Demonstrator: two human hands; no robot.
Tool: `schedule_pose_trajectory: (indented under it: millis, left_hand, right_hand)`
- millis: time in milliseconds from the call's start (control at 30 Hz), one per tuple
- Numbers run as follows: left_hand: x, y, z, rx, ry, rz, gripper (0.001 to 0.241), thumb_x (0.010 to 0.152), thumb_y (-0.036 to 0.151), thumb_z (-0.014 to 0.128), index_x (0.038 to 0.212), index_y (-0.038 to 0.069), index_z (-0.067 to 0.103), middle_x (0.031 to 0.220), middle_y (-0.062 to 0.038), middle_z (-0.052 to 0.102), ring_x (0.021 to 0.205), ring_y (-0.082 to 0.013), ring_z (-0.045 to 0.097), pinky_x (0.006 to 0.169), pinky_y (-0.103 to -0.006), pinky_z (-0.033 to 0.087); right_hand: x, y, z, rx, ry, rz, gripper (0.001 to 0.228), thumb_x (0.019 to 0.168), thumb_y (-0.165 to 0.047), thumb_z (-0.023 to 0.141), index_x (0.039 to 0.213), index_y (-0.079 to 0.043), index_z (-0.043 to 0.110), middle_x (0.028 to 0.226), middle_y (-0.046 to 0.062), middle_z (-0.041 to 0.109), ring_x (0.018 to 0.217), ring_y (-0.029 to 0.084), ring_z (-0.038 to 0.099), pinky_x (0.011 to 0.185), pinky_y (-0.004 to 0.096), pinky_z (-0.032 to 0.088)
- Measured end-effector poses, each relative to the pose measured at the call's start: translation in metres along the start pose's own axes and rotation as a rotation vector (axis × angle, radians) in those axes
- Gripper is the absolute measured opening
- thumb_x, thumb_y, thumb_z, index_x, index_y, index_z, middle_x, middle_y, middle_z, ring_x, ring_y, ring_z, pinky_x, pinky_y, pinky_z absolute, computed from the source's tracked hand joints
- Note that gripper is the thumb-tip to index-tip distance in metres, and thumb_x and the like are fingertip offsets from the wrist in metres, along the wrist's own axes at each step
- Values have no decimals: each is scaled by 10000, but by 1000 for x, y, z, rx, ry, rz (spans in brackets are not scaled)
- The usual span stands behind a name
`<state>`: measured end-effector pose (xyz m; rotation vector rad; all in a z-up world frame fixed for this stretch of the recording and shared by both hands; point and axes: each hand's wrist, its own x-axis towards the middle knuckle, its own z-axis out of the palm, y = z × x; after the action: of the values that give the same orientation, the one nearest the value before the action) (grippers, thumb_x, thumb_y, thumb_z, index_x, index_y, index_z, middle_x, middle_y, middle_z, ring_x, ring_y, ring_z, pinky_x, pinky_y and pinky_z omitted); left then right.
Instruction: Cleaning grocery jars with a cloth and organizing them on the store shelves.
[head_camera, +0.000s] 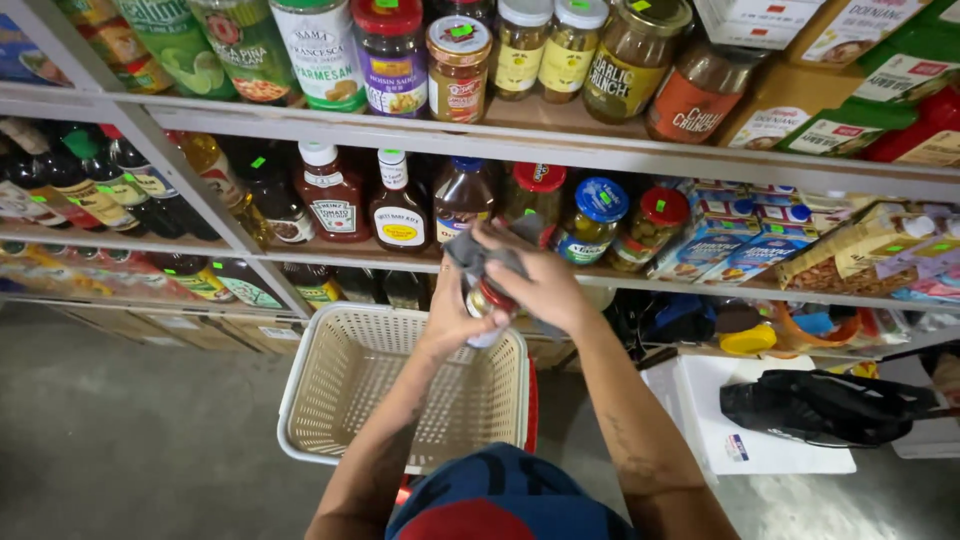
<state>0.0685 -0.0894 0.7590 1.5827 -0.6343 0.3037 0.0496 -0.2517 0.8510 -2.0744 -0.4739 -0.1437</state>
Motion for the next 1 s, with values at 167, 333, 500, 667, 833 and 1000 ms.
schedule_pose_trajectory:
  millis: [167, 333, 500, 667, 833, 1000]
  left_hand:
    - [9, 3, 15, -337, 221, -104, 1273, 707, 663, 822, 1639, 113, 152, 1557, -294, 289, 1479, -467, 233, 1237, -601, 159]
    - [30, 33, 13, -85, 254, -238, 1012, 775, 104, 545, 1654, 155, 47, 1611, -378, 139, 1502, -558, 65, 1259, -592, 76]
    - [32, 73, 10, -343, 205, -108, 1065, 827, 626, 693, 1647, 178, 181, 1612, -192, 142, 1464, -402, 6, 1197, -596, 70]
    - [64, 106, 5, -133, 184, 99, 1211, 594, 582, 897, 1586, 123, 374, 1439, -125, 340, 1374, -310, 361, 1218, -487, 268]
    - [115, 136, -2, 217, 169, 398, 1099, 728, 291, 890, 1617, 94, 274, 1398, -253, 378, 1339, -488, 446, 1154, -632, 354]
    - [169, 106, -8, 410, 245, 531, 900, 779, 173, 859, 1556, 119, 408, 1355, -158, 478, 1313, -397, 540, 1155, -511, 409]
  right_hand:
    - [-25, 4, 36, 209, 269, -156, 401, 1050, -139, 524, 1440, -56, 566, 1449, 225, 571, 1368, 374, 491, 1151, 534, 391]
    - [-39, 3, 60, -9, 343, 0, 1239, 712, -464, 895, 1649, -170, 140, 1550, 414, 254, 1350, 616, 373, 1090, 682, 360]
    - [-50, -4, 22, -63, 466, -61, 1136, 636, -257, 953, 1581, -110, 339, 1443, 273, 513, 1306, 465, 533, 1097, 565, 417]
    - [-37, -30, -24, -164, 555, 65, 1172, 514, -275, 978, 1520, -135, 393, 1323, 219, 645, 1221, 436, 622, 1036, 542, 491]
    - [13, -69, -67, -196, 654, 226, 1094, 580, -402, 951, 1504, -250, 385, 1367, 185, 634, 1270, 404, 590, 1125, 531, 441]
    - [63, -42, -101, -244, 617, 58, 1013, 648, -298, 935, 1503, -245, 395, 1436, 173, 575, 1309, 426, 539, 1143, 540, 410]
